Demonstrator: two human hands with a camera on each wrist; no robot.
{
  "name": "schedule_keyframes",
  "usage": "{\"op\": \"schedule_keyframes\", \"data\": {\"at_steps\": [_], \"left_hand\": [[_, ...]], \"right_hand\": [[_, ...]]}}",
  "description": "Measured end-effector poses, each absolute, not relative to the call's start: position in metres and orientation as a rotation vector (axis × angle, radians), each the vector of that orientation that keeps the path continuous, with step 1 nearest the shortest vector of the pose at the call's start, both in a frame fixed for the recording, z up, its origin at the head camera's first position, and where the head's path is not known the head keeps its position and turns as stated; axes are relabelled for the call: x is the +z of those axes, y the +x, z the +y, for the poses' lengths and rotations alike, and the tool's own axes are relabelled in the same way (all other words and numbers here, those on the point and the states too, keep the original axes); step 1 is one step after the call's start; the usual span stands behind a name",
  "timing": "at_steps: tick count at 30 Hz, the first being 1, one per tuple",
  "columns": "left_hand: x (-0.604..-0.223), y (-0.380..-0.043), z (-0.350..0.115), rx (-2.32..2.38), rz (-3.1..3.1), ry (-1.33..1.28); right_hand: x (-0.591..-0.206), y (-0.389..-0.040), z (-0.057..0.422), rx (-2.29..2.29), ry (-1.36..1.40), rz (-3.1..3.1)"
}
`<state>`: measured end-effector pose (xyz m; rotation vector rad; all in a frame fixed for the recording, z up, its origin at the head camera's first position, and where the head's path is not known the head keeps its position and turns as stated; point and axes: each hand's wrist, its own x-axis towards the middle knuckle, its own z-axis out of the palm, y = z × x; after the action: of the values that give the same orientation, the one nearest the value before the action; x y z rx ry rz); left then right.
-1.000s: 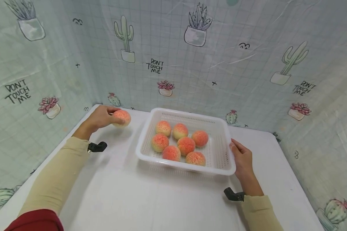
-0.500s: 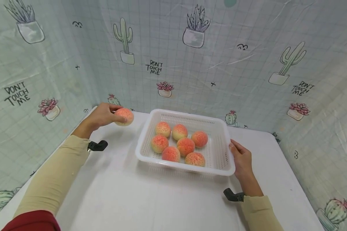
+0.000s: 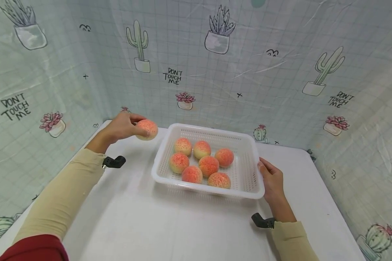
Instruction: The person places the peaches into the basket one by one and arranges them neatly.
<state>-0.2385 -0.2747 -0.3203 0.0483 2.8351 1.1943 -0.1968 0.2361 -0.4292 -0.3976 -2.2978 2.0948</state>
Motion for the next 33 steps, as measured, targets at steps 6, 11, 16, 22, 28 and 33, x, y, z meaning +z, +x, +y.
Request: {"op": "schedule_keyframes", "data": {"at_steps": [6,11,16,22,28,33], "left_hand": [[-0.313,-0.242,-0.259,1.190,2.828,0.106],[-0.309,-0.245,-0.246,1.191,2.825,0.141],[-0.306,-0.247,-0.235,1.208,2.812,0.174],[-0.301,-0.250,-0.220,1.252,2.782,0.242],[-0.297,-0.250,-0.202,1.270,2.738,0.310],[-0.297,-0.249,-0.187,1.293,2.696,0.392]], "right_hand": [[-0.429,-0.197,0.237,2.068,-0.399,-2.315],[-0.429,-0.197,0.237,2.070,-0.397,-2.321],[-0.429,-0.196,0.237,2.069,-0.401,-2.334],[-0.428,-0.196,0.237,2.075,-0.376,-2.335],[-0.426,-0.196,0.236,2.051,-0.380,-2.339],[-0.427,-0.196,0.236,2.048,-0.393,-2.332]]}}
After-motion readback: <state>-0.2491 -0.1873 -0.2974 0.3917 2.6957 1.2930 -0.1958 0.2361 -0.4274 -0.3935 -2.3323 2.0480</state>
